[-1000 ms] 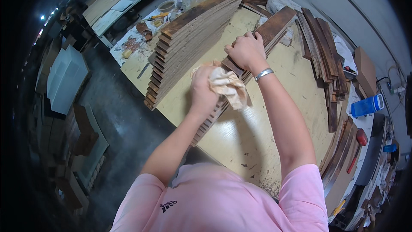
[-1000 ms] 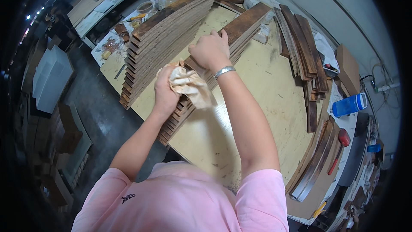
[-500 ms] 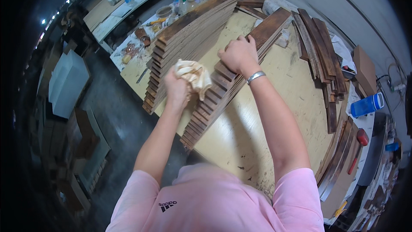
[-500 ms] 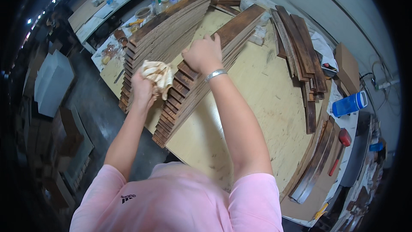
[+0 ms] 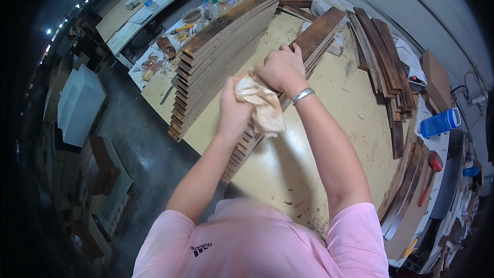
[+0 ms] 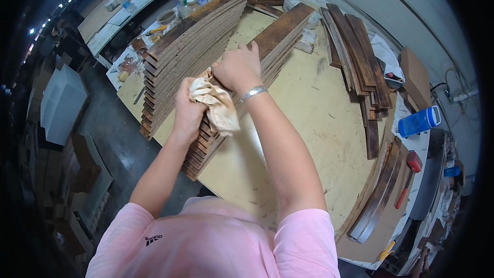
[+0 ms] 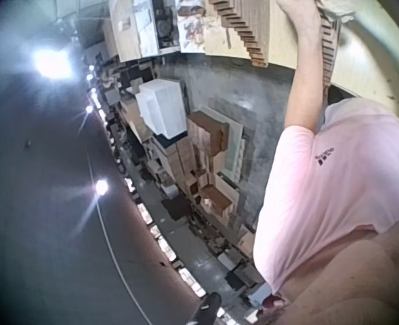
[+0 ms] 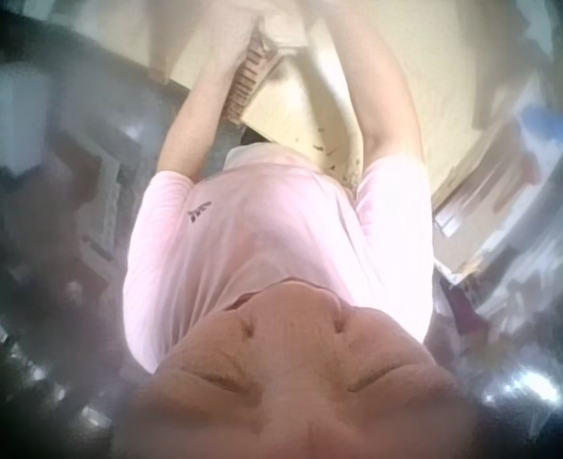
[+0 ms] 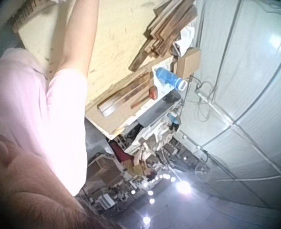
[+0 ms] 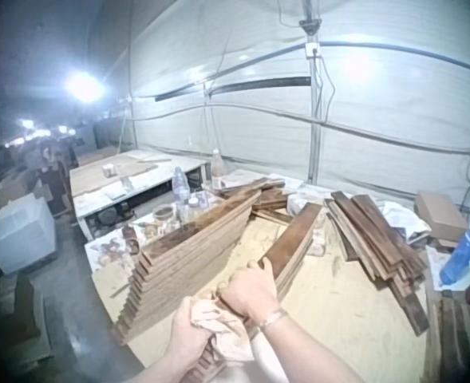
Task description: The person applies a liquid from a container onto wood pieces, then uses a yellow sponge and a cloth to wipe and clean the surfaces of the curved wood slats on a workbench.
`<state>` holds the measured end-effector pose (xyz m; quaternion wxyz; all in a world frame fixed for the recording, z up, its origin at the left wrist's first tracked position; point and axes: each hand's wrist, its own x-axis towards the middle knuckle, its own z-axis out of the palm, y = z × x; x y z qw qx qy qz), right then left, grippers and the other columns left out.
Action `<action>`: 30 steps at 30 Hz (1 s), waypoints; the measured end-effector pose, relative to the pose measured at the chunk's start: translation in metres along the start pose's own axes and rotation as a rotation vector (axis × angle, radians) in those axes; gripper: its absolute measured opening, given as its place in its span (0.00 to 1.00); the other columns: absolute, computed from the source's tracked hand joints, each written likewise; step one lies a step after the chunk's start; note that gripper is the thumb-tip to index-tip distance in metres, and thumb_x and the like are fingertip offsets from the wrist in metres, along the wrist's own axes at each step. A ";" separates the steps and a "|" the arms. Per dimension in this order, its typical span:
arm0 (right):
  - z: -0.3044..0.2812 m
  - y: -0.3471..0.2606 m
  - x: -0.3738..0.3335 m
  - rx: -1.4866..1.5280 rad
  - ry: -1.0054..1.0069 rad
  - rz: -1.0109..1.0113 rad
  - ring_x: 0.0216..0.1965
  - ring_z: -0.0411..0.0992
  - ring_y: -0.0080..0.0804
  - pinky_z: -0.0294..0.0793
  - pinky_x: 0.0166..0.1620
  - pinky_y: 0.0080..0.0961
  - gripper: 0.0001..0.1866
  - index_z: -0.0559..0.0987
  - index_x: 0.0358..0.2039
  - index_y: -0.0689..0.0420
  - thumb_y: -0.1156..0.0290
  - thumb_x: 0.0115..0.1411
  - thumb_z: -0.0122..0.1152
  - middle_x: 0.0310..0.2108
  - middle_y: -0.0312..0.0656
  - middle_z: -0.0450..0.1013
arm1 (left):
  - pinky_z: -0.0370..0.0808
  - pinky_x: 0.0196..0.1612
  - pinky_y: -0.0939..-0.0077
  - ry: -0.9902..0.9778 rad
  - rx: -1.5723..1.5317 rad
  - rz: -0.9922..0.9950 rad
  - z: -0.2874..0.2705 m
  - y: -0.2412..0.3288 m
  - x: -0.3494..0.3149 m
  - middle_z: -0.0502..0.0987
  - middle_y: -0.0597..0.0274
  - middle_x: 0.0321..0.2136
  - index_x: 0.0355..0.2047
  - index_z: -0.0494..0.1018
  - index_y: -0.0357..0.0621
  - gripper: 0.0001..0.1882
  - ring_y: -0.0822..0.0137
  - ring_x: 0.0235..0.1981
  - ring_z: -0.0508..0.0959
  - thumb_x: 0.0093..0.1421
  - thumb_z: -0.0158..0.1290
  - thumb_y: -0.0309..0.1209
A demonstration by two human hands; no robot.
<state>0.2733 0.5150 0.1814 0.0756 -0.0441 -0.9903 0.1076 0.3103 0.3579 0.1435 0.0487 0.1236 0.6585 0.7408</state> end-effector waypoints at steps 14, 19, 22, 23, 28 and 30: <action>0.003 0.000 0.001 -0.002 0.037 -0.009 0.54 0.71 0.45 0.50 0.70 0.50 0.26 0.87 0.28 0.60 0.52 0.60 0.50 0.37 0.52 0.81 | 0.73 0.47 0.77 0.091 0.187 0.262 0.003 -0.019 -0.014 0.76 0.65 0.37 0.44 0.71 0.37 0.14 0.74 0.41 0.75 0.58 0.57 0.16; -0.007 -0.005 -0.001 -0.051 -0.047 -0.013 0.56 0.71 0.42 0.50 0.70 0.50 0.26 0.87 0.35 0.60 0.51 0.64 0.49 0.41 0.49 0.82 | 0.77 0.45 0.74 0.097 0.342 0.246 -0.029 -0.016 0.014 0.80 0.59 0.37 0.42 0.73 0.36 0.12 0.69 0.39 0.79 0.58 0.58 0.18; -0.005 -0.002 0.000 -0.046 -0.036 -0.017 0.56 0.71 0.43 0.50 0.70 0.50 0.26 0.87 0.34 0.60 0.50 0.64 0.49 0.40 0.49 0.82 | 0.78 0.46 0.75 0.250 0.310 0.253 -0.050 -0.010 0.029 0.81 0.59 0.38 0.43 0.74 0.36 0.12 0.70 0.41 0.80 0.59 0.55 0.15; -0.005 -0.003 0.002 -0.050 -0.027 -0.021 0.56 0.71 0.43 0.50 0.70 0.50 0.26 0.87 0.34 0.60 0.50 0.64 0.50 0.40 0.49 0.82 | 0.78 0.46 0.76 0.302 0.315 0.321 -0.057 -0.005 0.031 0.81 0.59 0.39 0.44 0.74 0.36 0.12 0.71 0.43 0.80 0.60 0.53 0.14; 0.006 0.003 0.004 -0.073 -0.005 -0.040 0.54 0.70 0.44 0.52 0.69 0.51 0.25 0.88 0.29 0.55 0.52 0.62 0.48 0.39 0.48 0.81 | 0.76 0.53 0.61 -0.083 0.805 0.900 -0.035 -0.004 -0.023 0.82 0.56 0.41 0.43 0.80 0.40 0.13 0.56 0.44 0.81 0.56 0.57 0.24; 0.000 -0.001 0.002 -0.047 -0.031 -0.032 0.55 0.71 0.44 0.50 0.70 0.50 0.25 0.88 0.31 0.59 0.52 0.62 0.49 0.39 0.49 0.82 | 0.75 0.52 0.61 -0.279 0.842 0.824 -0.052 -0.026 -0.070 0.83 0.58 0.40 0.37 0.82 0.42 0.11 0.54 0.42 0.81 0.53 0.59 0.28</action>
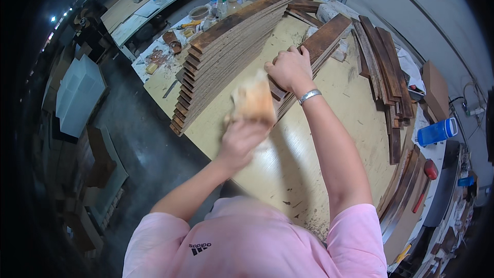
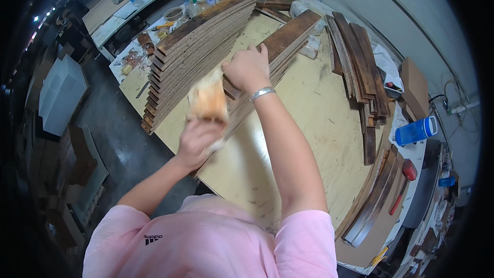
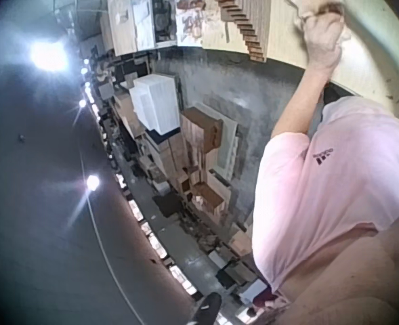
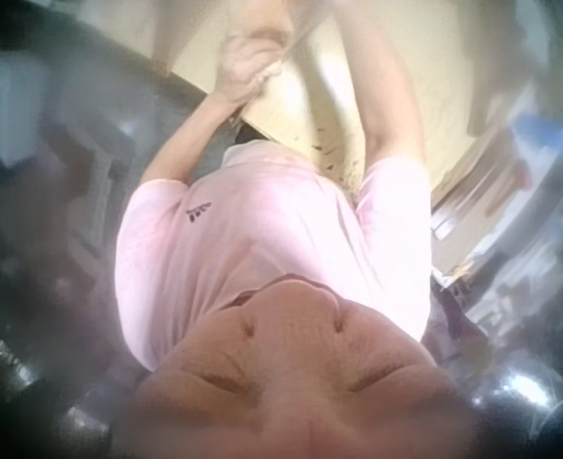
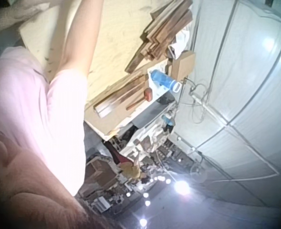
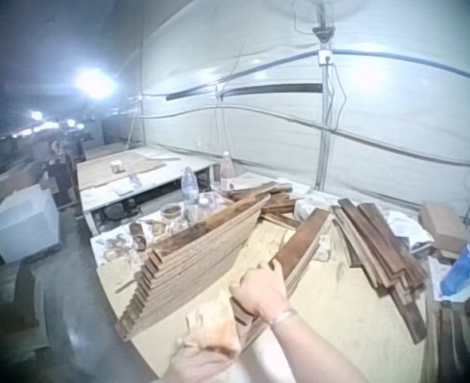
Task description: The person applies a liquid from a container onto wood pieces, then uses a yellow sponge and a cloth to wipe and clean the surfaces of the curved wood slats on a workbench.
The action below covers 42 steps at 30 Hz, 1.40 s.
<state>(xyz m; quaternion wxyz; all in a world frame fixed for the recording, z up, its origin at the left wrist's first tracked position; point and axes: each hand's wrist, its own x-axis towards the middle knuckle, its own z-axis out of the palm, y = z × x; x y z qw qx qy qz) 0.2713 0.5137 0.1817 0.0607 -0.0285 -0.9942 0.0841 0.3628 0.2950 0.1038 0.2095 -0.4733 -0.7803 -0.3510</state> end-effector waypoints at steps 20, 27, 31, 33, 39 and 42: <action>0.003 0.003 0.003 -0.015 -0.006 0.025 0.57 0.70 0.44 0.50 0.70 0.48 0.27 0.88 0.32 0.60 0.52 0.62 0.47 0.40 0.52 0.81 | 0.77 0.48 0.71 0.108 -0.450 -0.574 -0.031 -0.030 -0.072 0.82 0.58 0.40 0.37 0.83 0.40 0.13 0.61 0.43 0.81 0.50 0.65 0.23; 0.002 0.000 0.001 -0.033 -0.011 0.012 0.55 0.71 0.46 0.50 0.70 0.49 0.26 0.88 0.31 0.60 0.53 0.62 0.46 0.40 0.51 0.81 | 0.74 0.54 0.66 0.165 -0.244 -0.513 0.012 -0.024 0.054 0.78 0.47 0.48 0.43 0.79 0.38 0.16 0.52 0.52 0.78 0.53 0.62 0.22; 0.001 0.000 0.002 -0.006 -0.002 -0.008 0.55 0.71 0.46 0.50 0.70 0.49 0.27 0.87 0.31 0.60 0.53 0.61 0.46 0.40 0.51 0.82 | 0.75 0.50 0.67 0.152 -0.327 -0.775 0.012 -0.020 0.053 0.79 0.45 0.47 0.41 0.78 0.39 0.12 0.50 0.49 0.79 0.55 0.61 0.23; 0.001 -0.002 0.002 -0.049 -0.019 0.003 0.55 0.70 0.45 0.52 0.69 0.52 0.25 0.88 0.33 0.57 0.53 0.63 0.46 0.41 0.48 0.81 | 0.75 0.49 0.68 0.148 -0.362 -0.876 0.000 -0.020 0.062 0.79 0.46 0.45 0.39 0.78 0.39 0.10 0.51 0.48 0.80 0.56 0.61 0.24; 0.002 0.000 0.001 -0.068 -0.016 0.017 0.56 0.70 0.44 0.52 0.70 0.51 0.26 0.88 0.34 0.58 0.52 0.63 0.46 0.41 0.49 0.81 | 0.75 0.44 0.74 0.287 -0.311 -0.559 0.033 -0.025 0.034 0.79 0.61 0.33 0.42 0.71 0.39 0.15 0.72 0.38 0.78 0.54 0.60 0.17; 0.000 0.001 0.003 -0.055 -0.022 0.013 0.56 0.70 0.45 0.52 0.70 0.50 0.26 0.88 0.34 0.58 0.52 0.63 0.46 0.41 0.50 0.81 | 0.75 0.44 0.74 0.283 -0.362 -0.761 0.023 -0.020 0.043 0.79 0.60 0.33 0.41 0.71 0.39 0.14 0.71 0.38 0.78 0.54 0.59 0.16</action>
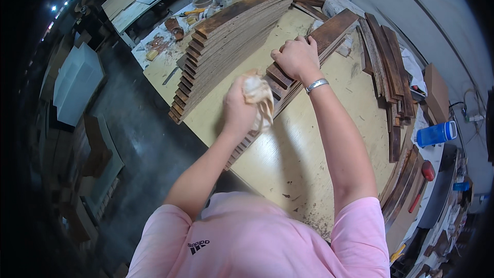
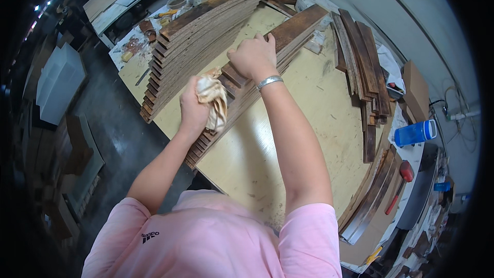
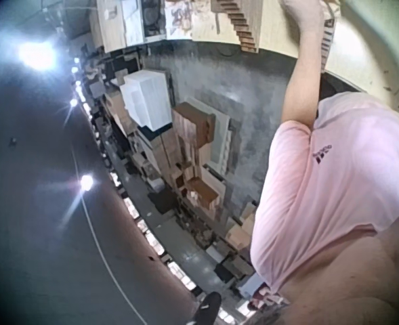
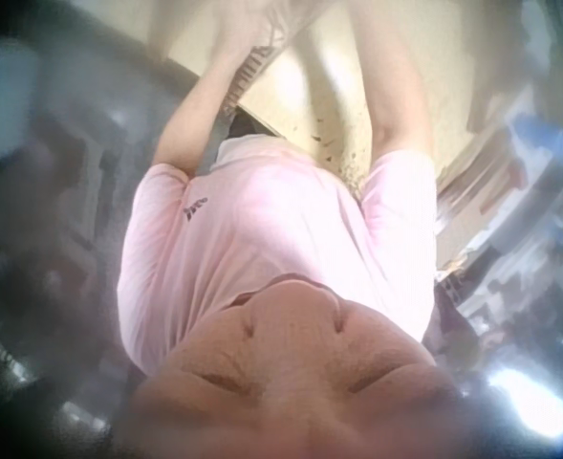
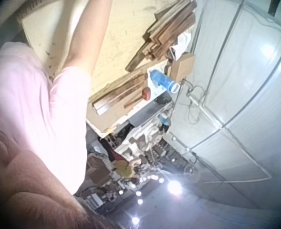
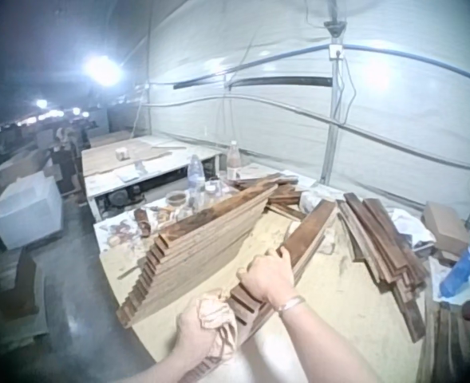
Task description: The person applies a liquid from a container onto wood pieces, then uses a yellow sponge and a cloth to wipe and clean the surfaces of the curved wood slats on a workbench.
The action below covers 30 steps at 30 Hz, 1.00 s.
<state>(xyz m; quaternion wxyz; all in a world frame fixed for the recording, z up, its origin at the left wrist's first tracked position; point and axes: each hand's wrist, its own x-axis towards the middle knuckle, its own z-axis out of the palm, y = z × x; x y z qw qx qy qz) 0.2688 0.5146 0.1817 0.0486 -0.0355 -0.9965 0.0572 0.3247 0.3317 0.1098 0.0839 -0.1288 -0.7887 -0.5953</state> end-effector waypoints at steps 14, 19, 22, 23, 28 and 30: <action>0.003 0.002 0.000 0.012 0.048 -0.006 0.55 0.71 0.46 0.52 0.69 0.50 0.25 0.88 0.33 0.57 0.52 0.62 0.47 0.39 0.53 0.81 | 0.76 0.48 0.74 -0.076 -0.207 -0.101 0.001 -0.012 0.006 0.77 0.61 0.41 0.47 0.69 0.41 0.19 0.69 0.42 0.78 0.56 0.59 0.16; 0.005 0.001 -0.003 0.028 0.024 -0.013 0.56 0.71 0.45 0.51 0.69 0.50 0.27 0.87 0.35 0.61 0.51 0.62 0.47 0.40 0.53 0.81 | 0.77 0.49 0.66 -0.042 -0.094 0.092 0.008 -0.018 -0.013 0.79 0.54 0.44 0.50 0.70 0.42 0.24 0.59 0.45 0.80 0.52 0.63 0.23; 0.000 0.000 -0.001 0.026 0.003 -0.014 0.57 0.71 0.45 0.51 0.69 0.50 0.27 0.87 0.35 0.61 0.51 0.62 0.48 0.41 0.53 0.81 | 0.78 0.47 0.67 -0.080 -0.078 -0.057 -0.003 -0.004 0.004 0.82 0.55 0.39 0.45 0.74 0.40 0.16 0.59 0.40 0.81 0.55 0.60 0.22; 0.000 0.000 -0.002 0.025 0.001 -0.007 0.57 0.70 0.45 0.51 0.70 0.50 0.27 0.87 0.35 0.61 0.51 0.62 0.48 0.41 0.53 0.81 | 0.78 0.47 0.67 -0.033 -0.100 -0.060 -0.005 -0.008 0.012 0.82 0.55 0.38 0.43 0.75 0.40 0.14 0.60 0.40 0.82 0.56 0.60 0.21; 0.005 0.005 -0.003 0.024 0.028 0.010 0.57 0.70 0.44 0.51 0.70 0.50 0.26 0.88 0.34 0.58 0.51 0.62 0.47 0.41 0.52 0.81 | 0.79 0.47 0.65 -0.011 0.121 0.437 -0.015 0.014 -0.007 0.83 0.54 0.41 0.45 0.79 0.43 0.17 0.57 0.44 0.83 0.54 0.63 0.27; 0.006 0.006 0.000 -0.005 0.028 0.004 0.55 0.70 0.45 0.52 0.69 0.50 0.25 0.88 0.33 0.55 0.52 0.62 0.47 0.40 0.51 0.81 | 0.80 0.47 0.64 -0.060 0.355 0.749 -0.020 -0.004 -0.039 0.83 0.54 0.43 0.47 0.81 0.46 0.21 0.54 0.43 0.84 0.50 0.65 0.31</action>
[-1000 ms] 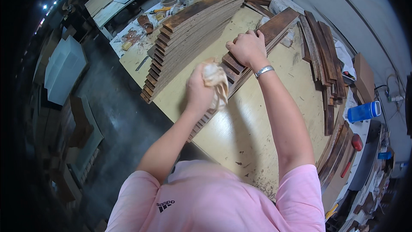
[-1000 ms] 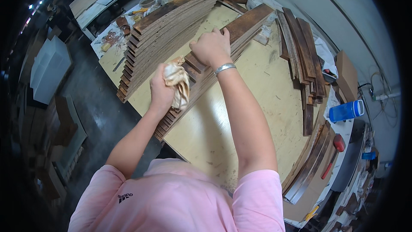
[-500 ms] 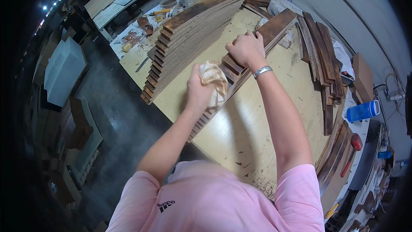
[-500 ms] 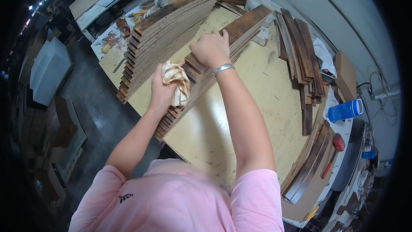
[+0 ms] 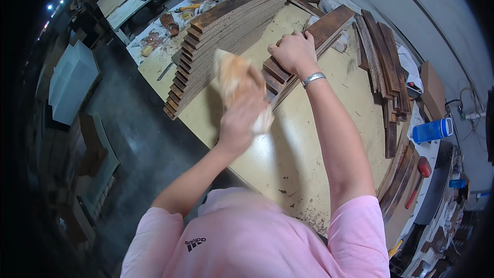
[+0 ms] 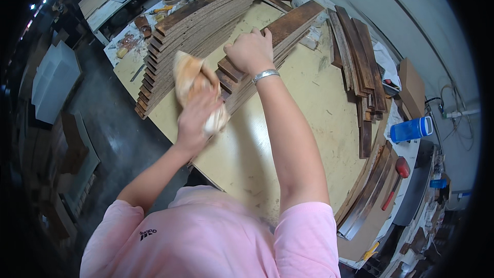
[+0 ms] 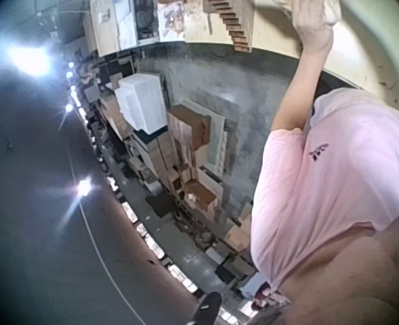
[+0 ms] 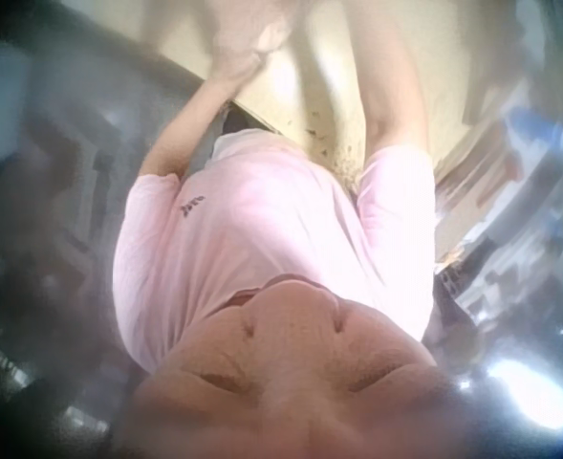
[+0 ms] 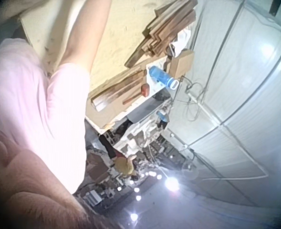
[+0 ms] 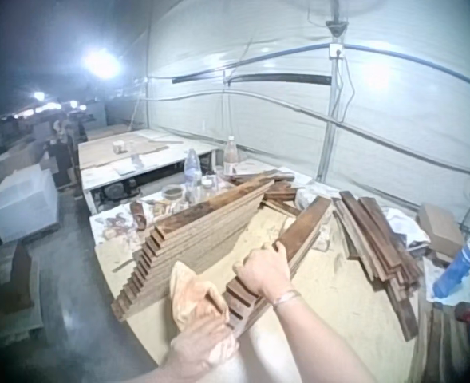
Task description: The person applies a liquid from a container onto wood pieces, then uses a yellow sponge and a cloth to wipe and clean the surfaces of the curved wood slats on a workbench.
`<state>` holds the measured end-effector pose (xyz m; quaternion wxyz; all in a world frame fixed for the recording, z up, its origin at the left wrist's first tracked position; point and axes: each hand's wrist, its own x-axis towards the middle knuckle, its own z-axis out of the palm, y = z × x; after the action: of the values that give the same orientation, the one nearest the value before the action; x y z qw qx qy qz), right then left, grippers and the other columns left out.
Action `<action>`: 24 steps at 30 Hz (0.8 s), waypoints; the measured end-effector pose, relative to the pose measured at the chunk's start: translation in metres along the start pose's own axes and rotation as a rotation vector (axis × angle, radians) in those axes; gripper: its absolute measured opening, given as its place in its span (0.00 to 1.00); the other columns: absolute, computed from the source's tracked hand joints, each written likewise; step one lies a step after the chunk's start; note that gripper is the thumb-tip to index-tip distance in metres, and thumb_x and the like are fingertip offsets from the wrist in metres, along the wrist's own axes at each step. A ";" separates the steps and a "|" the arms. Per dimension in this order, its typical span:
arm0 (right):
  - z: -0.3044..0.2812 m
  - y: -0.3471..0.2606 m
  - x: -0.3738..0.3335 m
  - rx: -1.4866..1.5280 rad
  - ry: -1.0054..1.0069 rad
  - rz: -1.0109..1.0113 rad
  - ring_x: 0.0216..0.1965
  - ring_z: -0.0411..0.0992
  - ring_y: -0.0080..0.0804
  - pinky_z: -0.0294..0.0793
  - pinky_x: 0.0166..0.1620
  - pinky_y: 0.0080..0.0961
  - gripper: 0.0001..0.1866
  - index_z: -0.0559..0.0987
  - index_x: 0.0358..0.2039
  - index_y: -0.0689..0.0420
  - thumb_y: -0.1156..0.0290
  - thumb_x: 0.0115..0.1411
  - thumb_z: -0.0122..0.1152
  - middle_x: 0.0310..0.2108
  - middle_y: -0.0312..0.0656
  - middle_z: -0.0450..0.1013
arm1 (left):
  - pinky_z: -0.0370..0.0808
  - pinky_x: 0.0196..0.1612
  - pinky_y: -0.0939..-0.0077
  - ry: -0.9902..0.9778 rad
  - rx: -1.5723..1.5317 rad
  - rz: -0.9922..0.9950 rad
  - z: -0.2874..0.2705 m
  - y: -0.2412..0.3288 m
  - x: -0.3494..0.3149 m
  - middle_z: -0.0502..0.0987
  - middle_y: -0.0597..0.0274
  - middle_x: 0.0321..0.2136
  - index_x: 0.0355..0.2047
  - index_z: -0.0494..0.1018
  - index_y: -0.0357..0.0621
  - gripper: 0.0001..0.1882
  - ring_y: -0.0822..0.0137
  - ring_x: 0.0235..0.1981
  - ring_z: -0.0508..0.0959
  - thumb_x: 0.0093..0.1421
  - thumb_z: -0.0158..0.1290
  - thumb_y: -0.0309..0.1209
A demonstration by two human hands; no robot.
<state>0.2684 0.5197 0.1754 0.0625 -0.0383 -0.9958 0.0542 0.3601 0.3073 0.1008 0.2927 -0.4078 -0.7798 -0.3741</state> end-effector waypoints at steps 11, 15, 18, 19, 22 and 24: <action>-0.003 0.002 -0.002 -0.041 -0.027 -0.015 0.55 0.70 0.45 0.53 0.68 0.50 0.26 0.88 0.36 0.55 0.51 0.64 0.44 0.42 0.48 0.81 | 0.79 0.48 0.72 0.127 -0.529 -0.856 -0.079 -0.014 -0.063 0.84 0.64 0.41 0.46 0.78 0.36 0.17 0.72 0.42 0.81 0.55 0.64 0.23; -0.006 -0.007 0.001 -0.039 -0.065 -0.040 0.56 0.69 0.44 0.53 0.69 0.49 0.27 0.87 0.39 0.54 0.50 0.64 0.43 0.44 0.47 0.81 | 0.78 0.49 0.63 -0.143 -0.144 -0.142 -0.034 0.002 -0.082 0.81 0.52 0.43 0.46 0.79 0.42 0.17 0.52 0.44 0.81 0.56 0.62 0.29; -0.001 -0.003 0.002 -0.061 -0.067 -0.020 0.57 0.69 0.43 0.52 0.69 0.47 0.27 0.87 0.40 0.53 0.49 0.65 0.43 0.45 0.47 0.80 | 0.77 0.46 0.58 -0.310 0.024 -0.517 -0.041 0.005 -0.158 0.80 0.48 0.42 0.49 0.78 0.43 0.24 0.47 0.42 0.80 0.50 0.65 0.34; -0.001 -0.001 0.002 -0.044 -0.053 -0.017 0.58 0.69 0.43 0.52 0.69 0.47 0.27 0.88 0.39 0.54 0.49 0.65 0.44 0.45 0.48 0.81 | 0.78 0.42 0.58 -0.214 -0.099 -0.688 -0.058 0.004 -0.188 0.80 0.47 0.40 0.48 0.78 0.43 0.24 0.48 0.40 0.80 0.50 0.65 0.33; -0.002 -0.004 0.002 -0.034 -0.041 -0.032 0.58 0.69 0.45 0.53 0.69 0.47 0.28 0.88 0.38 0.55 0.48 0.65 0.45 0.45 0.50 0.81 | 0.76 0.41 0.61 -0.213 0.134 -0.722 -0.105 -0.039 -0.261 0.81 0.50 0.35 0.40 0.81 0.41 0.16 0.50 0.39 0.81 0.49 0.64 0.27; 0.000 0.003 0.003 -0.050 -0.035 -0.024 0.58 0.69 0.44 0.53 0.69 0.46 0.28 0.88 0.39 0.55 0.48 0.64 0.45 0.46 0.50 0.80 | 0.76 0.42 0.60 -0.062 0.081 -0.563 -0.105 -0.039 -0.190 0.81 0.51 0.36 0.40 0.81 0.41 0.16 0.50 0.39 0.81 0.49 0.64 0.27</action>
<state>0.2659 0.5225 0.1755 0.0448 -0.0272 -0.9982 0.0292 0.4367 0.1262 -0.0002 0.1695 -0.1747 -0.8851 -0.3966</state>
